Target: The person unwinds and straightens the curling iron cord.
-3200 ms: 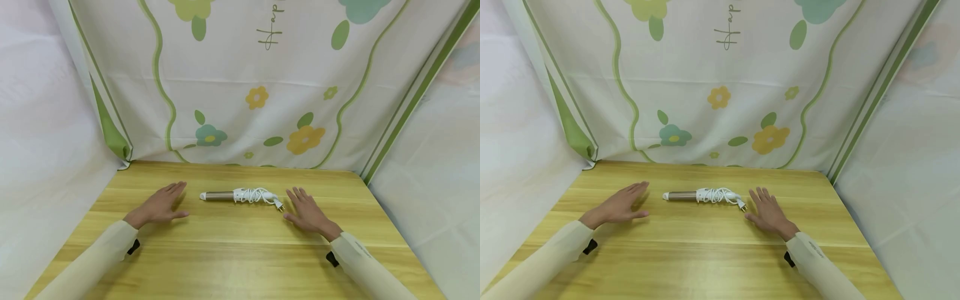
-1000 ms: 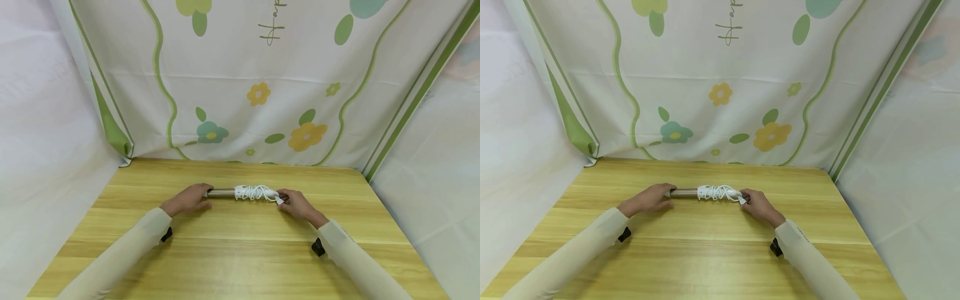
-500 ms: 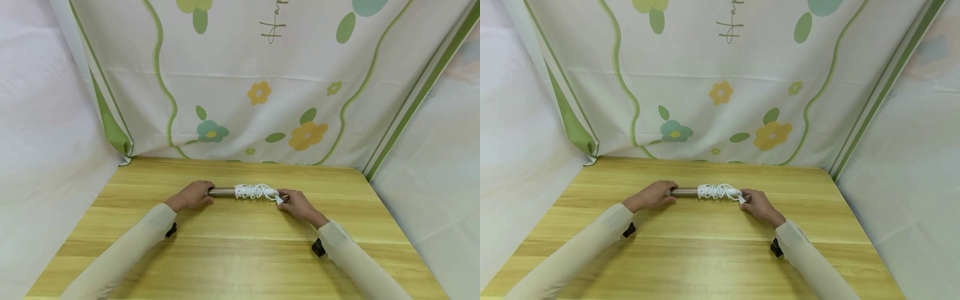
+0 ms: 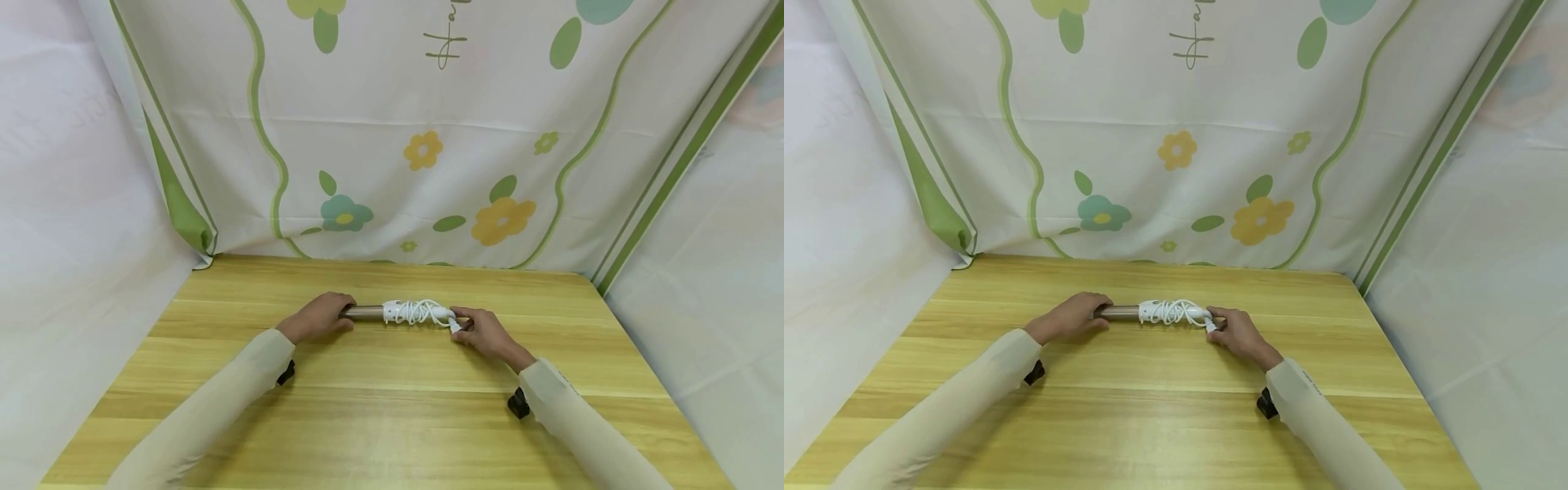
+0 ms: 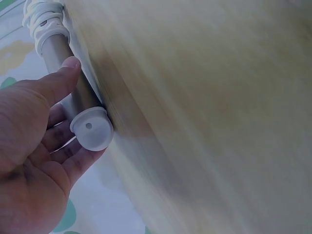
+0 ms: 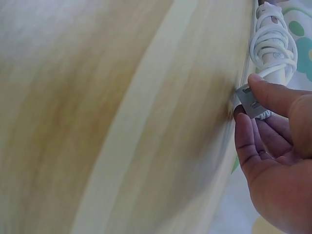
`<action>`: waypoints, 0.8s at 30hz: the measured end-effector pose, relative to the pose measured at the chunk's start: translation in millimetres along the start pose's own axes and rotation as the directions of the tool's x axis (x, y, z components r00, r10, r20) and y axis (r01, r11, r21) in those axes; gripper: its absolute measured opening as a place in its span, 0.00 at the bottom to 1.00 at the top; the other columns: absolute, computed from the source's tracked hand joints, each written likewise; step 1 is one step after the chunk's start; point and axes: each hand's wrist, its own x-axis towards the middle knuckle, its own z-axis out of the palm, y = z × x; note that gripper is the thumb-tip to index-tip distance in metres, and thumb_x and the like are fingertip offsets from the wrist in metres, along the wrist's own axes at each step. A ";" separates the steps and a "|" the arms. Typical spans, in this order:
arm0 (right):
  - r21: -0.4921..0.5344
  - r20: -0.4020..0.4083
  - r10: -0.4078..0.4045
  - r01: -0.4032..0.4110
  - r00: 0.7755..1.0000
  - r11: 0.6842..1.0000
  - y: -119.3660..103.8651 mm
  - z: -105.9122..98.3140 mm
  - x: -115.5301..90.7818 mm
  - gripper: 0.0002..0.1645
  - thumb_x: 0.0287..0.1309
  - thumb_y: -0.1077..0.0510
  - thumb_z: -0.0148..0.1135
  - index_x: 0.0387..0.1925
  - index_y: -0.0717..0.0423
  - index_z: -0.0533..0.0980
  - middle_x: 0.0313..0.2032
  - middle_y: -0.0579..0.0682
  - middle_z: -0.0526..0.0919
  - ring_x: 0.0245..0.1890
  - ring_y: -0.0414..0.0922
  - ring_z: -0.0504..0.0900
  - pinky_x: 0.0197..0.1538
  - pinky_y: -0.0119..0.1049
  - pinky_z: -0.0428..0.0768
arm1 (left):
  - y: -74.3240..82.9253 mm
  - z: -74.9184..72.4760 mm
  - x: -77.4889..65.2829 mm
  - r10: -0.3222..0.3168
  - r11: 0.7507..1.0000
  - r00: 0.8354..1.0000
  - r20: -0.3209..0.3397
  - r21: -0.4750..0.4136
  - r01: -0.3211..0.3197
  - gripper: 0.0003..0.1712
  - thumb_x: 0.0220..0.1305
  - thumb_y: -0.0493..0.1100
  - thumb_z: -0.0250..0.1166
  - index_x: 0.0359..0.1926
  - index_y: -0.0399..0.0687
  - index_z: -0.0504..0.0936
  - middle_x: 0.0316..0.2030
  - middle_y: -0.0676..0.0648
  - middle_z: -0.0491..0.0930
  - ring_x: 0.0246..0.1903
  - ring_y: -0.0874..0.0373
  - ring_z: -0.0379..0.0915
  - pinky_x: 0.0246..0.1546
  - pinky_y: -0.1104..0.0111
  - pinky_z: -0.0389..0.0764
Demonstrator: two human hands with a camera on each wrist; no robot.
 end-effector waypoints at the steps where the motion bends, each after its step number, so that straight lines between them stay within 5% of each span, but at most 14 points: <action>1: 0.001 -0.001 0.001 -0.001 1.000 1.000 0.0 0.1 0.3 0.35 0.60 0.59 0.69 0.68 0.57 0.69 0.51 0.58 0.83 0.41 0.46 0.84 0.39 0.35 0.81 | -0.1 0.5 0.6 -0.001 1.000 1.000 -0.001 0.000 0.001 0.22 0.64 0.48 0.68 0.54 0.40 0.79 0.43 0.47 0.83 0.39 0.59 0.76 0.40 0.63 0.77; 13: 0.139 -0.017 0.023 -0.020 1.000 0.990 3.5 1.5 2.4 0.32 0.55 0.61 0.73 0.62 0.57 0.75 0.50 0.57 0.83 0.41 0.45 0.85 0.36 0.31 0.81 | 2.3 1.9 7.1 -0.007 1.000 1.000 -0.009 0.001 0.007 0.15 0.62 0.48 0.69 0.45 0.44 0.83 0.37 0.50 0.83 0.33 0.60 0.73 0.37 0.64 0.75; 20: 0.167 -0.015 0.034 -0.031 0.999 0.985 5.1 2.6 4.5 0.31 0.54 0.60 0.73 0.60 0.57 0.77 0.50 0.57 0.83 0.42 0.45 0.85 0.38 0.31 0.81 | 4.4 1.7 10.1 0.003 1.000 1.000 -0.013 0.023 -0.002 0.19 0.63 0.48 0.69 0.49 0.41 0.82 0.41 0.46 0.84 0.36 0.57 0.77 0.39 0.63 0.76; 24: 0.180 -0.010 0.042 -0.040 0.999 0.983 3.4 1.7 4.0 0.30 0.54 0.60 0.73 0.60 0.58 0.77 0.50 0.57 0.83 0.42 0.45 0.84 0.38 0.31 0.81 | 5.3 0.1 10.3 0.013 0.999 1.000 -0.009 0.035 -0.012 0.14 0.62 0.47 0.70 0.43 0.43 0.84 0.34 0.49 0.83 0.29 0.60 0.72 0.33 0.66 0.73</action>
